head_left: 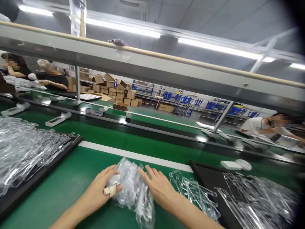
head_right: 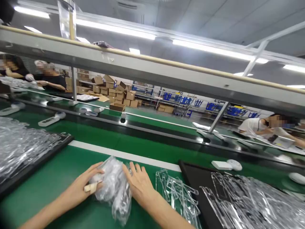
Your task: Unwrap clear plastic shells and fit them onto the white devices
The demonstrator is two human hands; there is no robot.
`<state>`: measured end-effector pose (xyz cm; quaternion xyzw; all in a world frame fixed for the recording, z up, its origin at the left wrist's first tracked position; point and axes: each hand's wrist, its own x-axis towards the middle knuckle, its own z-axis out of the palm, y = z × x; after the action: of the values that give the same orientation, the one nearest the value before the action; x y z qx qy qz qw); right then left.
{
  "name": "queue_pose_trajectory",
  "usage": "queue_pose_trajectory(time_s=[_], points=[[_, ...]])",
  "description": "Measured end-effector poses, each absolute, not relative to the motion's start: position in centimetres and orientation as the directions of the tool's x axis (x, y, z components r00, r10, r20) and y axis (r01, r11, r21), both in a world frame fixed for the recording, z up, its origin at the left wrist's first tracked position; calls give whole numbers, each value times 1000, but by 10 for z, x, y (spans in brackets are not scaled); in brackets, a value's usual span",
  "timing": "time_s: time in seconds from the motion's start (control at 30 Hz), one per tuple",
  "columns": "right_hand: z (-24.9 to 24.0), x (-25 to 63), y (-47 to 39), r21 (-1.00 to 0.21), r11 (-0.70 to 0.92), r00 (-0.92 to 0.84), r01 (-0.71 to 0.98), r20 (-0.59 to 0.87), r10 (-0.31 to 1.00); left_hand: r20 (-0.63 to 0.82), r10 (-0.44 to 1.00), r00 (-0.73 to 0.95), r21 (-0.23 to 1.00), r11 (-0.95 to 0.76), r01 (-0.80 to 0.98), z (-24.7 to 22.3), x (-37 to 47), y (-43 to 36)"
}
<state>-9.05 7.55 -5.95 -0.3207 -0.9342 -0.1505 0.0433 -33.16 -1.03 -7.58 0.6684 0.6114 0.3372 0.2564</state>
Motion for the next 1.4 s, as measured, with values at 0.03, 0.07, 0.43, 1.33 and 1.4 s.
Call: queue_pose_trajectory(time_s=[0.03,0.07,0.43,1.33,1.4], points=[[-58,-81,75,218,766,-794,605,100,599,117,993,17,735,-98,670,-73,-332,-13],[-56,-71,75,173,778,-793,604,32,609,110,994,11,712,-86,697,-69,-331,-15],[-13,-96,104,-517,375,-549,769,-235,802,-28,994,103,735,-49,676,-45,-340,65],[26,-102,66,-577,766,-622,284,497,605,200,971,132,581,-226,782,13,-345,31],[30,-102,64,-548,792,-613,268,538,579,250,958,139,556,-260,790,20,-344,25]])
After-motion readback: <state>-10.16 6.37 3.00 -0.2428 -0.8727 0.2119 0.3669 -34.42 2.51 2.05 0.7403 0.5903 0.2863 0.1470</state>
